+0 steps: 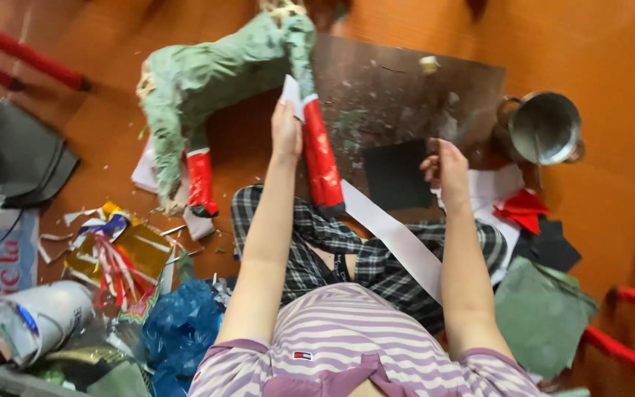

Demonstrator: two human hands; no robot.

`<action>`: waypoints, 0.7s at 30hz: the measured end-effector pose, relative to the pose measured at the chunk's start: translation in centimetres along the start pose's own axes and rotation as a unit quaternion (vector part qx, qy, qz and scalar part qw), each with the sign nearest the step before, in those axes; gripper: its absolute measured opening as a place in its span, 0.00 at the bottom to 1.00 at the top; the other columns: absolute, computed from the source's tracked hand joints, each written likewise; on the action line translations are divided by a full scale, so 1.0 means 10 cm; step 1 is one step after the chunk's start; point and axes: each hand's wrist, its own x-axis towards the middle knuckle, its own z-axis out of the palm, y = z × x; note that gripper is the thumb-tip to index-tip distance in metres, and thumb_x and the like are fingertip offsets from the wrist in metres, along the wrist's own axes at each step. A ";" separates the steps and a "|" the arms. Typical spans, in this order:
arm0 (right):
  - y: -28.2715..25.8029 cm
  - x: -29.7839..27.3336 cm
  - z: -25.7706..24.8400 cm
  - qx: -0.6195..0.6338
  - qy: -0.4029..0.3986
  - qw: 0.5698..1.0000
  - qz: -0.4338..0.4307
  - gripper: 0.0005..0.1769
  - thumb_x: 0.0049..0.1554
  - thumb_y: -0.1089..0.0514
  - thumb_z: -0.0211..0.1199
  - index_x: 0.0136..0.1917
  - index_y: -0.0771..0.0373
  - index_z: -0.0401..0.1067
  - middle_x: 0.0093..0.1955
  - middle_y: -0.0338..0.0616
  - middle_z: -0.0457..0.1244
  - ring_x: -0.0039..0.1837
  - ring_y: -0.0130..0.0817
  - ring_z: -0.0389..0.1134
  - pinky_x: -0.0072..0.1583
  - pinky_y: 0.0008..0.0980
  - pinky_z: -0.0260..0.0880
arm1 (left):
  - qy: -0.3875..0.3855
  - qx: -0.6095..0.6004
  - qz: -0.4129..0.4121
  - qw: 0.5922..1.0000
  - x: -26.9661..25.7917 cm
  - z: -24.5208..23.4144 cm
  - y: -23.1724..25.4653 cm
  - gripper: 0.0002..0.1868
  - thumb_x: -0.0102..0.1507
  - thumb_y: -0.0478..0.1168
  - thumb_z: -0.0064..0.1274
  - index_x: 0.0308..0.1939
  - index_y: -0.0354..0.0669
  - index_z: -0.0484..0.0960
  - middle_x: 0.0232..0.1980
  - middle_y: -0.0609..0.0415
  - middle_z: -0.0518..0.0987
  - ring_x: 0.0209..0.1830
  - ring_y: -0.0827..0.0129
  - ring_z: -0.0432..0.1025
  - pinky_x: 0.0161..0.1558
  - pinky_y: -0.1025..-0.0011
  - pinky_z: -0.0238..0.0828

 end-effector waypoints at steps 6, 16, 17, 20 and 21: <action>-0.43 -0.19 1.19 -0.211 -0.135 0.946 -0.204 0.28 0.60 0.70 0.60 0.70 0.49 0.74 0.62 0.46 0.70 0.49 0.38 0.73 0.48 0.34 0.75 | -0.055 -0.073 -0.066 0.994 -0.22 0.18 0.44 0.23 0.79 0.39 0.32 0.79 0.44 0.57 0.79 0.42 0.60 0.78 0.53 0.56 0.77 0.50 0.52; -0.68 -0.39 1.54 -0.395 -0.146 0.870 -0.254 0.24 0.62 0.60 0.60 0.67 0.34 0.76 0.32 0.34 0.66 0.36 0.35 0.67 0.43 0.35 0.69 | -0.069 -0.163 -0.183 0.967 -0.11 0.01 0.53 0.31 0.71 0.68 0.39 0.69 0.56 0.75 0.66 0.51 0.78 0.66 0.62 0.74 0.71 0.59 0.65; -0.70 -0.40 1.53 -0.412 -0.147 0.863 -0.255 0.23 0.61 0.59 0.60 0.66 0.34 0.76 0.32 0.37 0.66 0.36 0.38 0.68 0.43 0.38 0.69 | -0.067 -0.171 -0.181 0.966 -0.07 -0.06 0.46 0.30 0.71 0.66 0.41 0.69 0.55 0.75 0.66 0.51 0.78 0.66 0.61 0.74 0.71 0.59 0.65; -0.75 -0.26 1.55 -0.437 -0.137 0.849 -0.265 0.23 0.62 0.58 0.59 0.66 0.32 0.76 0.35 0.42 0.68 0.40 0.45 0.70 0.46 0.43 0.71 | -0.062 -0.167 -0.175 0.968 -0.14 0.04 0.57 0.23 0.72 0.56 0.47 0.68 0.54 0.75 0.65 0.51 0.78 0.67 0.60 0.73 0.72 0.60 0.65; -0.77 -0.18 1.57 -0.445 -0.129 0.842 -0.276 0.24 0.63 0.58 0.58 0.67 0.31 0.76 0.39 0.45 0.71 0.43 0.49 0.72 0.49 0.47 0.72 | -0.059 -0.155 -0.168 0.972 -0.19 0.12 0.67 0.19 0.72 0.47 0.50 0.68 0.54 0.76 0.65 0.53 0.79 0.67 0.61 0.72 0.72 0.61 0.65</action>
